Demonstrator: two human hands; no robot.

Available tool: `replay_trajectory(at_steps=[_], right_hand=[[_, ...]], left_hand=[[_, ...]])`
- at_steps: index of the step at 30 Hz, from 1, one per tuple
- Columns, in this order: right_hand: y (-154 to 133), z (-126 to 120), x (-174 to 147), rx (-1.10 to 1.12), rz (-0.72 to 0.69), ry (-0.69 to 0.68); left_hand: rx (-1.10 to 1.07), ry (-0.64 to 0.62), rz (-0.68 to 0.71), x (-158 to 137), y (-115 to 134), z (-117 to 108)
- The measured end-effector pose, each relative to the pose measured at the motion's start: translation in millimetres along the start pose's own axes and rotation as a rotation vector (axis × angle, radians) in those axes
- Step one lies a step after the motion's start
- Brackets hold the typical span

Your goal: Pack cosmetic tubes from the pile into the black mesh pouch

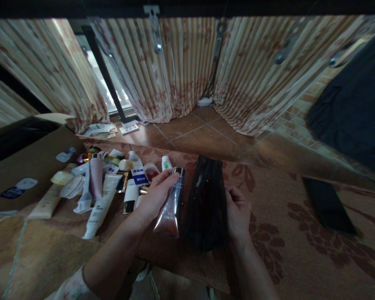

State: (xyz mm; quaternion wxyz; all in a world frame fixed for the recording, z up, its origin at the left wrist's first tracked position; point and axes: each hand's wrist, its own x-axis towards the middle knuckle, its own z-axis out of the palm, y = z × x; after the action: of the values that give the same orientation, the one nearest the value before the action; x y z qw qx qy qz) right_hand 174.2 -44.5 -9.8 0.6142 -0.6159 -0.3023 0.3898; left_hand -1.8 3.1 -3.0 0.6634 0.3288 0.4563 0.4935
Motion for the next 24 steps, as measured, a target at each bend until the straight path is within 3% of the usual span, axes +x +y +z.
replay_trajectory(at_steps=[9,17,24], right_hand=[[3.8,-2.3,2.2,0.033,0.060,0.011],[-1.6,0.7,0.5,-0.005,0.016,0.036],[1.1,0.1,1.8,0.028,0.023,0.007]], left_hand=[[-0.013,-0.008,0.009,3.5,-1.6,-1.9],[0.090,0.108,0.021,0.0,2.2,-1.9],[-0.019,0.034,-0.041,2.8,1.1,-3.9]])
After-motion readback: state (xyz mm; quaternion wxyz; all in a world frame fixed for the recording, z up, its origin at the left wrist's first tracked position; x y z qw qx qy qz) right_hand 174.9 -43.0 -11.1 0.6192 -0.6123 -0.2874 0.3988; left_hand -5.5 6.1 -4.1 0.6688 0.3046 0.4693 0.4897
